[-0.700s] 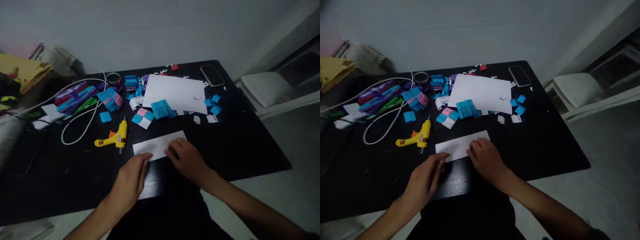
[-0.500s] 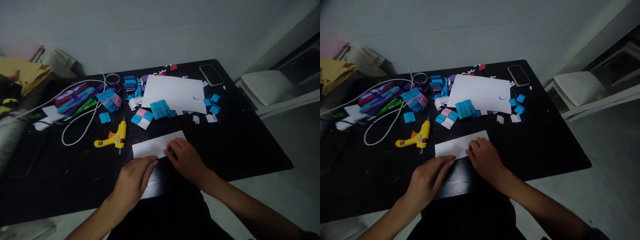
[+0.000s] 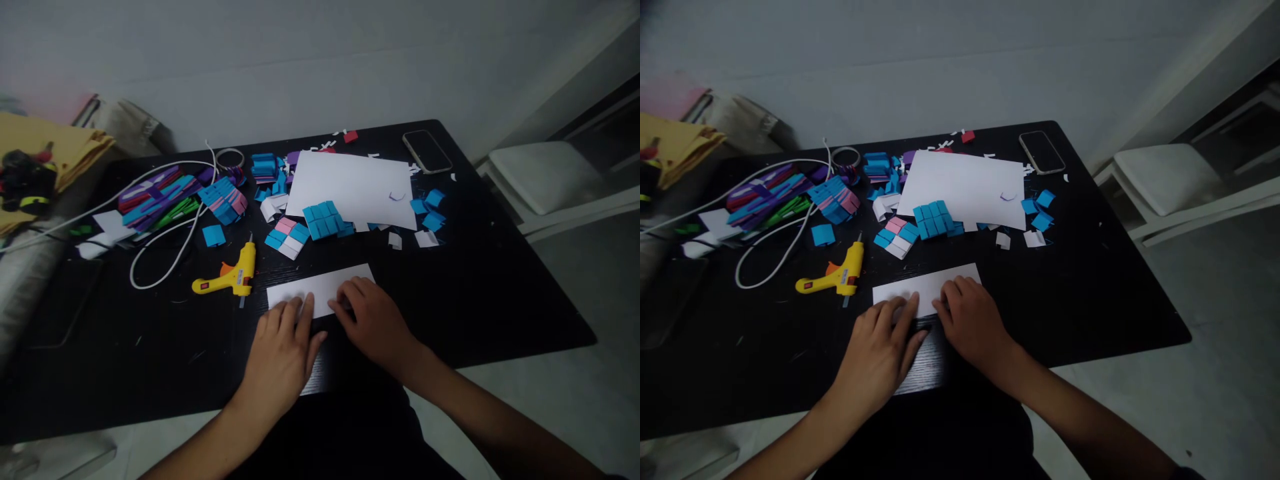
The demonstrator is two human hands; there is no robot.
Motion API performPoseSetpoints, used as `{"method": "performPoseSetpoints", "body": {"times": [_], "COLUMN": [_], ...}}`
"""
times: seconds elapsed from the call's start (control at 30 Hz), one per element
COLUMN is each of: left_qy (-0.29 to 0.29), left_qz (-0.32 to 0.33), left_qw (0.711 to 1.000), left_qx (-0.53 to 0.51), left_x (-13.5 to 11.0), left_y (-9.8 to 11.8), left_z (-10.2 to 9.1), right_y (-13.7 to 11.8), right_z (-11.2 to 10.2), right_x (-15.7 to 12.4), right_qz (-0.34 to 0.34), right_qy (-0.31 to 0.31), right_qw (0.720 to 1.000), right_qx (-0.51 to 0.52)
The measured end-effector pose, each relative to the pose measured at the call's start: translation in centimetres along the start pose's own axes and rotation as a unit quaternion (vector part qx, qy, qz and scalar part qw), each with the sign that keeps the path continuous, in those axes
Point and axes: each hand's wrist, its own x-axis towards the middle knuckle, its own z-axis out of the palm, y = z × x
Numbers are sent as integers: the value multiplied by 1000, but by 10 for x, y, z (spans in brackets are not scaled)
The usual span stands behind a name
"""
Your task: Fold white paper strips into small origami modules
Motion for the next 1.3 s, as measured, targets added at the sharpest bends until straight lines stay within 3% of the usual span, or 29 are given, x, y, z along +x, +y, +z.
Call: {"method": "performPoseSetpoints", "body": {"times": [0.27, 0.43, 0.57, 0.7, 0.87, 1.17, 1.3], "left_qy": [2, 9, 12, 14, 16, 11, 10], "left_qz": [-24, -34, -35, -39, -49, -39, -44], "left_qw": [999, 999, 999, 999, 999, 999, 999], "left_qx": [41, 21, 16, 10, 7, 6, 1], "left_x": [-31, -37, -38, -39, -39, -39, -38], "left_y": [-29, -30, -29, -29, -28, -29, -29], "left_z": [-7, -4, -1, -1, 0, -2, -3], "right_y": [-5, -28, -53, -59, -35, 34, 47], "right_z": [-5, -2, 10, 18, 7, -37, -47], "right_x": [4, 17, 28, 32, 26, 1, -2], "right_qz": [29, 75, 33, 46, 83, 147, 165], "right_qy": [-16, -42, -70, -71, -65, -40, -29], "right_qw": [999, 988, 988, 988, 986, 976, 975], "right_qx": [-12, -132, -136, -129, -126, -156, -149]}}
